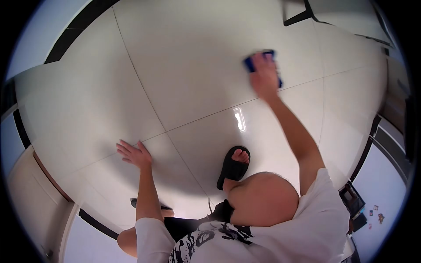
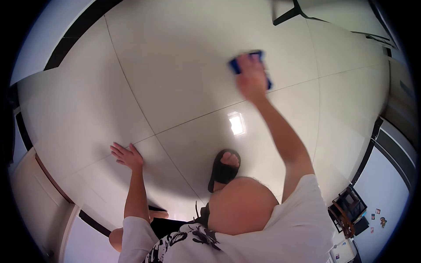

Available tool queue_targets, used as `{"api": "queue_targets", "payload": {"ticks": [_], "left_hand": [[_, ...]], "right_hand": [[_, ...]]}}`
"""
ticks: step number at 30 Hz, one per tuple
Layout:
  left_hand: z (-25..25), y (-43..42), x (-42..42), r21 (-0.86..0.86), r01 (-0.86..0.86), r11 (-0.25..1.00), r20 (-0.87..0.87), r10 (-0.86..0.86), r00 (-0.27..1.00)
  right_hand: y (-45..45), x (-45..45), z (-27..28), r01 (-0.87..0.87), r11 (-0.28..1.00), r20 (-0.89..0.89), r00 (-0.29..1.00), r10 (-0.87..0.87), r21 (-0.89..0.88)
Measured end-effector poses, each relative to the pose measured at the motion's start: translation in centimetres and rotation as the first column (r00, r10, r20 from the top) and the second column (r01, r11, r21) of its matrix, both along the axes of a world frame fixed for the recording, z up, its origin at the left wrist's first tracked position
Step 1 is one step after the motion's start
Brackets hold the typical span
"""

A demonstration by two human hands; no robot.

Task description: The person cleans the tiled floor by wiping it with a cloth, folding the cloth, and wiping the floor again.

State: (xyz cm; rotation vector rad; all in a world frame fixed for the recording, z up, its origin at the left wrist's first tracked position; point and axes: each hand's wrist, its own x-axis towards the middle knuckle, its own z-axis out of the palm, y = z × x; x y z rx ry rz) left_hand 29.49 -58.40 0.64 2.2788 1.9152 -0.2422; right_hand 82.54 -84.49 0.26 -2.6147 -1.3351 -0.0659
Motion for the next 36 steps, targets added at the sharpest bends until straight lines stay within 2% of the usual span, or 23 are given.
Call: {"api": "queue_targets", "payload": {"ticks": [1,3,5,10,13,16,19,23,25,28,31,34,36], "left_hand": [[0.1,-0.1,0.0,0.003,0.002,1.000,-0.002,-0.002,1.000],[0.2,0.0,0.2,-0.013,0.002,1.000,-0.006,-0.002,1.000],[0.4,0.1,0.1,-0.028,-0.005,1.000,-0.013,0.005,1.000],[0.4,0.7,-0.7,-0.103,-0.007,0.995,-0.027,0.004,1.000],[1.7,1.6,-0.6,-0.222,-0.033,0.974,-0.159,-0.002,0.987],[5.5,2.9,3.1,-0.378,-0.182,0.908,-0.420,0.007,0.907],[6.1,3.2,5.7,-0.335,-0.245,0.910,-0.509,0.044,0.860],[3.0,3.9,7.8,-0.219,-0.177,0.960,-0.353,0.091,0.931],[4.4,4.2,11.4,-0.212,-0.168,0.963,-0.214,0.122,0.969],[4.9,5.6,13.2,-0.167,-0.026,0.986,-0.117,0.006,0.993],[4.6,7.4,14.1,-0.047,0.228,0.972,0.008,-0.228,0.974],[5.6,8.5,16.8,-0.088,0.175,0.981,-0.066,-0.181,0.981],[6.3,9.9,17.7,-0.130,0.101,0.986,-0.099,-0.114,0.988]], "right_hand": [[-3.2,2.6,0.7,0.069,0.997,0.019,0.997,-0.070,0.032],[-9.0,7.4,-0.5,0.256,0.967,0.102,0.962,-0.253,-0.013],[-11.9,9.7,0.0,0.366,0.930,0.111,0.926,-0.360,-0.033],[-12.3,10.2,-0.3,0.365,0.929,0.124,0.926,-0.356,-0.056],[-12.2,10.1,0.1,0.376,0.921,0.105,0.925,-0.366,-0.103],[-12.2,10.2,-0.1,0.377,0.918,0.084,0.926,-0.369,-0.121],[-12.0,10.1,0.4,0.373,0.920,0.074,0.928,-0.366,-0.119],[-12.0,10.0,0.3,0.386,0.915,0.072,0.922,-0.380,-0.117],[-11.8,9.8,0.4,0.410,0.898,0.110,0.911,-0.397,-0.160],[-12.2,9.9,-0.4,0.435,0.884,0.128,0.899,-0.418,-0.170],[-12.5,10.0,-1.0,0.426,0.894,0.121,0.903,-0.411,-0.142],[-12.6,10.5,-1.5,0.364,0.929,0.151,0.924,-0.351,-0.065],[-12.4,10.4,-1.7,0.360,0.933,0.106,0.929,-0.355,-0.030]]}}
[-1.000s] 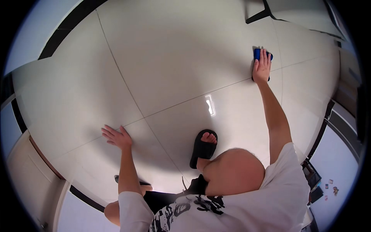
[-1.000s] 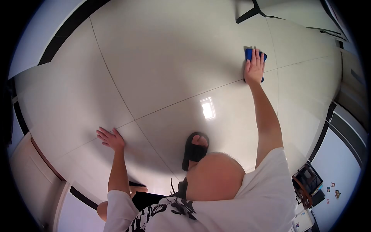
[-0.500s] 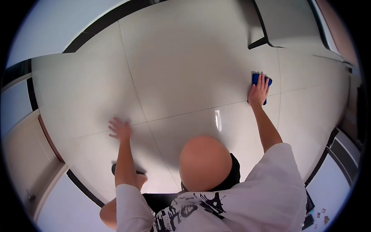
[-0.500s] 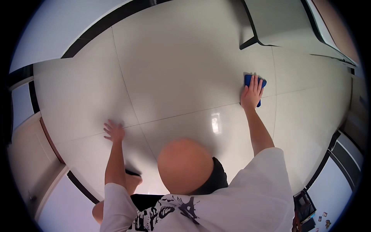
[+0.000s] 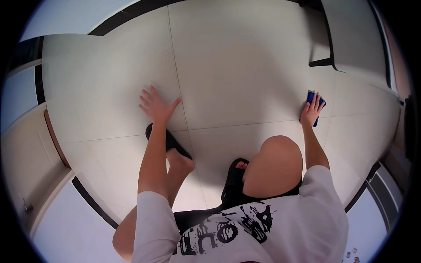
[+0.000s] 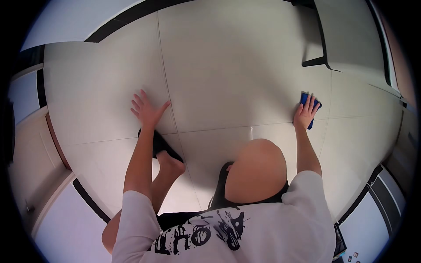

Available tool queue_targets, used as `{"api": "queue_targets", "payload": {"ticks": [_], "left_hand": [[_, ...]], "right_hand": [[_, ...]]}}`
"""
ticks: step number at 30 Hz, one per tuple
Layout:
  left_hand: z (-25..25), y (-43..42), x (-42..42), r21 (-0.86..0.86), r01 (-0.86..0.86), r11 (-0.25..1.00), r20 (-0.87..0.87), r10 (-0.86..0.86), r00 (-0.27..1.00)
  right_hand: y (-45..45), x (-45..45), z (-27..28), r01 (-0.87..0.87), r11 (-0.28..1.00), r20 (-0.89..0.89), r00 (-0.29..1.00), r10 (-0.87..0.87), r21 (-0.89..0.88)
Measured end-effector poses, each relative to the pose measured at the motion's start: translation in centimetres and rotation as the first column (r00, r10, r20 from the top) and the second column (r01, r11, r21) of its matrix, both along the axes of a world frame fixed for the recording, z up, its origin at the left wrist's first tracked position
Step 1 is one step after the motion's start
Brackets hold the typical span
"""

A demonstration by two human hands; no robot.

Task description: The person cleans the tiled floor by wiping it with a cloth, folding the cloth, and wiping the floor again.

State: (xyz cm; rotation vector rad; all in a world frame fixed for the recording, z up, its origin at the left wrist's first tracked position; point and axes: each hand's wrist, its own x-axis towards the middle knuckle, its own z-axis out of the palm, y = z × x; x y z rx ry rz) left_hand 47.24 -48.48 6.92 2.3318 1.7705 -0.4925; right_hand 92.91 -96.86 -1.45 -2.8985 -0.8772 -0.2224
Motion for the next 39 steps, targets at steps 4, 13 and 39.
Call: {"api": "queue_targets", "payload": {"ticks": [4,13,39], "left_hand": [[-0.8,1.6,0.3,-0.064,-0.105,0.992,-0.041,0.102,0.994],[-7.3,0.5,-3.1,0.105,-0.053,0.993,0.123,0.040,0.992],[-6.8,-0.2,-3.3,0.198,-0.077,0.977,0.216,0.033,0.976]], "right_hand": [[3.5,-2.6,0.2,-0.171,0.983,-0.035,0.984,0.174,0.066],[31.3,-26.3,3.3,-0.817,0.539,-0.244,0.491,0.836,0.203],[30.8,-19.7,1.6,-0.686,0.725,-0.281,0.683,0.674,0.070]]}}
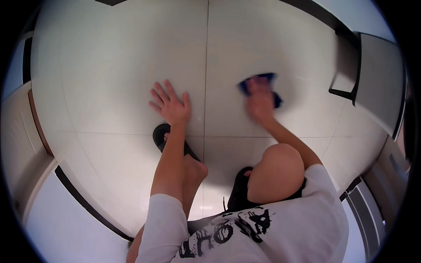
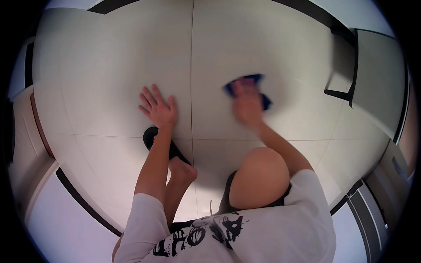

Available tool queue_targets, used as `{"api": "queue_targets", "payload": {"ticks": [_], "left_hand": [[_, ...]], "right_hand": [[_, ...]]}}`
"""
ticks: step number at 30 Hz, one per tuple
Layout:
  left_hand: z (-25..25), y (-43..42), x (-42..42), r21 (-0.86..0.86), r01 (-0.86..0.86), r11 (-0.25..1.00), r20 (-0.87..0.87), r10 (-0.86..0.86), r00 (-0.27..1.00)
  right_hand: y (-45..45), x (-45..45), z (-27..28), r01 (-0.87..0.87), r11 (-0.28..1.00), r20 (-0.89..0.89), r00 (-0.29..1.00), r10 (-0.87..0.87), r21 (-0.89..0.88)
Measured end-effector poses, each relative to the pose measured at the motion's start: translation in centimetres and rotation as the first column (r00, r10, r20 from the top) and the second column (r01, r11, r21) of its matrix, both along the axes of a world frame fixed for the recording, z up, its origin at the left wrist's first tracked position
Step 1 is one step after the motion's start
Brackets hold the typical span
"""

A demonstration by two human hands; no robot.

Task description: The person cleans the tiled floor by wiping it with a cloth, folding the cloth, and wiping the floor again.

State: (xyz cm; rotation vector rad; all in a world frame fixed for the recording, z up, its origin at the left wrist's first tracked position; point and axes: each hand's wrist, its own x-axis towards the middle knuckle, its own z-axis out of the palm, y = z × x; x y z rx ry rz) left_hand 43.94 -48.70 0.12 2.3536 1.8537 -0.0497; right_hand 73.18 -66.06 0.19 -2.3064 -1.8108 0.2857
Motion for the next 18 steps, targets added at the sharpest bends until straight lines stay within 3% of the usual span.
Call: {"api": "queue_targets", "payload": {"ticks": [1,2,3,8,13,16,18], "left_hand": [[0.1,0.1,0.2,0.004,-0.003,1.000,0.006,0.003,1.000],[0.0,0.2,0.2,0.014,-0.004,1.000,0.020,0.004,1.000],[-0.2,0.2,0.2,0.023,-0.005,1.000,0.032,0.004,0.999],[-1.3,0.2,-0.6,0.078,0.000,0.997,0.083,-0.006,0.997],[-1.2,-0.1,-0.5,0.072,0.001,0.997,0.097,-0.008,0.995],[-0.8,0.1,-0.3,0.057,-0.012,0.998,0.107,0.005,0.994],[-0.6,0.0,0.0,0.049,-0.014,0.999,0.109,0.009,0.994]], "right_hand": [[2.9,-2.9,-0.3,-0.186,0.971,-0.147,0.967,0.207,0.149],[5.5,-5.5,1.4,-0.387,0.922,-0.106,0.916,0.387,0.023],[7.5,-7.8,1.9,-0.474,0.878,-0.130,0.869,0.478,0.063],[12.3,-8.0,1.8,-0.570,0.818,-0.143,0.805,0.575,0.078],[13.8,-1.9,1.7,-0.252,0.963,-0.046,0.965,0.257,0.096],[12.7,5.9,1.1,-0.069,0.976,-0.002,0.997,0.071,0.206],[10.6,11.6,0.5,0.036,0.969,0.152,0.986,-0.075,0.244]]}}
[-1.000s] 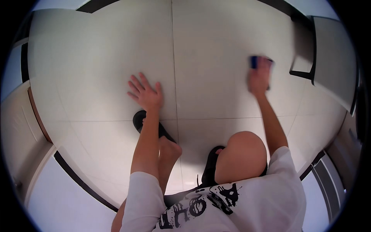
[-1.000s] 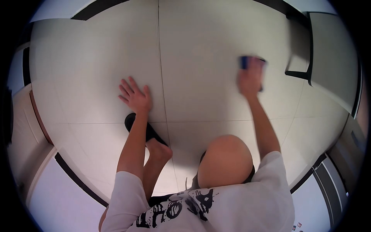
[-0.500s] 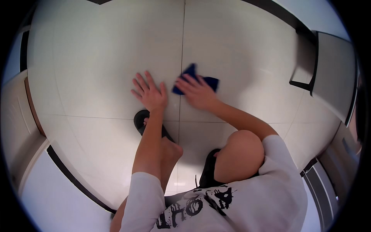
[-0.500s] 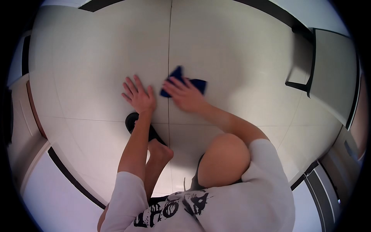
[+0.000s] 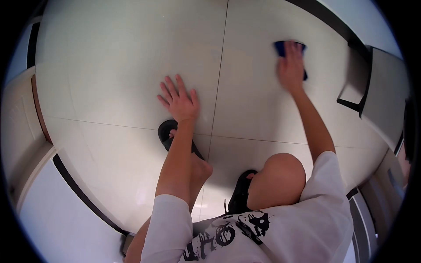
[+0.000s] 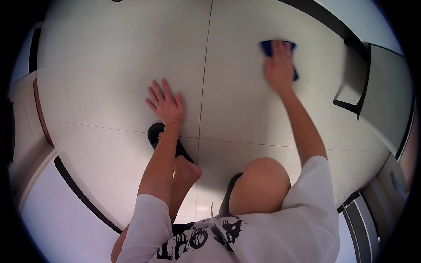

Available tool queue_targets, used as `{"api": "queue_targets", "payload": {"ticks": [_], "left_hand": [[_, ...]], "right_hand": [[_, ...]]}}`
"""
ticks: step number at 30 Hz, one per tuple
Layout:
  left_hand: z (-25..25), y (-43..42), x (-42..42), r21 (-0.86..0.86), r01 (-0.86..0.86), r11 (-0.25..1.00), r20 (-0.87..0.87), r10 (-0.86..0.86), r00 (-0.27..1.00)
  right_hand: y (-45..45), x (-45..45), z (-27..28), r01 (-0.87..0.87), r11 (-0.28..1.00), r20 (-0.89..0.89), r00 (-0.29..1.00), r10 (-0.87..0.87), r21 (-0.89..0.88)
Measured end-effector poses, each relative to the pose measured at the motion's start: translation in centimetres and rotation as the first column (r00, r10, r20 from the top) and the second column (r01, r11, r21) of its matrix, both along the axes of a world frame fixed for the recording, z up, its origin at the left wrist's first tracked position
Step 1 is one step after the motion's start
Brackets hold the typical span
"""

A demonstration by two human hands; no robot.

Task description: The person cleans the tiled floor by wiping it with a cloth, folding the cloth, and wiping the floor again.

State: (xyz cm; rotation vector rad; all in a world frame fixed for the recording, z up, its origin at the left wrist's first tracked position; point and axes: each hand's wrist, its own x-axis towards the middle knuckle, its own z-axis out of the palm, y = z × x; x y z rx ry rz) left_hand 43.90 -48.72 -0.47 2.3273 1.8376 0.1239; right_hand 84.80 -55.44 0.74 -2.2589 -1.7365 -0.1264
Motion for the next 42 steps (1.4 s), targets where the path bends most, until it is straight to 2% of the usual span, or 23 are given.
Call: {"api": "queue_targets", "payload": {"ticks": [2,5,7,8,9,10,11,15,18,21,24,25,26,28,30,34,36,38,40,41,42], "left_hand": [[0.0,0.2,0.1,0.002,-0.004,1.000,0.003,0.004,1.000],[0.1,0.0,0.0,0.012,-0.006,1.000,-0.007,0.006,1.000],[0.1,0.1,0.2,0.027,-0.006,1.000,-0.021,0.006,1.000],[0.1,0.3,0.4,0.038,-0.005,0.999,-0.018,0.006,1.000],[0.0,0.2,0.4,0.044,-0.005,0.999,-0.019,0.006,1.000],[-0.1,-0.1,0.2,0.043,-0.002,0.999,-0.023,0.003,1.000],[-0.1,-0.3,0.1,0.040,-0.006,0.999,-0.017,0.006,1.000],[-0.2,-0.1,0.2,0.038,-0.010,0.999,0.008,0.010,1.000],[0.2,-0.3,0.3,0.033,-0.012,0.999,0.007,0.012,1.000],[0.2,0.0,0.3,0.023,-0.015,1.000,0.026,0.015,1.000],[0.2,-0.2,0.3,0.012,-0.011,1.000,0.030,0.010,1.000],[0.2,-0.1,0.3,0.017,-0.009,1.000,0.027,0.009,1.000],[0.3,-0.2,0.3,0.008,-0.013,1.000,0.019,0.013,1.000],[0.2,0.0,0.4,0.001,-0.019,1.000,0.018,0.019,1.000],[0.3,0.0,0.4,0.002,-0.011,1.000,0.014,0.011,1.000],[0.2,0.0,0.4,0.004,-0.014,1.000,0.012,0.014,1.000],[0.3,0.0,0.3,0.000,-0.015,1.000,0.000,0.015,1.000],[0.2,0.1,0.3,0.010,-0.014,1.000,-0.009,0.014,1.000],[0.2,0.1,0.4,0.031,-0.009,0.999,-0.013,0.010,1.000],[0.3,0.1,0.4,0.029,-0.011,1.000,-0.006,0.011,1.000],[0.3,0.1,0.5,0.028,-0.013,1.000,0.001,0.013,1.000]], "right_hand": [[-1.6,4.1,0.0,0.170,0.985,0.012,0.985,-0.170,0.003],[-2.3,4.8,-0.9,0.124,0.992,0.095,0.987,-0.127,0.037],[-3.0,1.2,-0.8,-0.099,0.995,0.059,0.993,0.099,-0.009],[-3.5,-2.1,-1.1,-0.136,0.976,-0.002,0.991,0.137,-0.172],[-3.4,-5.5,0.3,-0.431,0.891,-0.111,0.901,0.418,-0.144],[-4.3,-8.9,0.8,-0.546,0.815,-0.218,0.834,0.507,-0.194],[-3.5,-12.0,1.9,-0.641,0.701,-0.227,0.767,0.601,-0.311],[3.8,-17.6,2.0,-0.763,0.615,-0.265,0.646,0.716,-0.199],[9.6,-18.8,1.3,-0.744,0.657,-0.201,0.667,0.718,-0.120],[14.0,-18.3,0.1,-0.640,0.766,-0.126,0.767,0.629,-0.067],[16.4,-14.1,-0.1,-0.410,0.910,-0.036,0.912,0.409,-0.057],[16.8,-11.7,-0.6,-0.324,0.946,-0.039,0.946,0.323,-0.005],[16.3,-8.8,-1.0,-0.231,0.972,-0.049,0.971,0.233,0.040],[14.5,-2.8,-1.7,-0.097,0.994,0.074,0.993,0.094,0.044],[10.9,2.0,-1.5,-0.031,0.996,0.113,0.993,0.021,0.089],[2.2,6.6,-2.1,0.255,0.965,0.070,0.963,-0.259,0.057],[-1.7,4.4,-1.5,0.234,0.972,0.049,0.971,-0.236,0.032],[-5.5,-0.1,-1.1,0.073,0.997,-0.015,0.997,-0.072,0.031],[-8.1,-6.0,-0.7,-0.102,0.974,-0.139,0.988,0.074,-0.204],[-8.3,-9.7,0.5,-0.201,0.912,-0.239,0.964,0.118,-0.358],[-8.9,-12.5,-0.2,-0.367,0.899,-0.188,0.926,0.328,-0.238]]}}
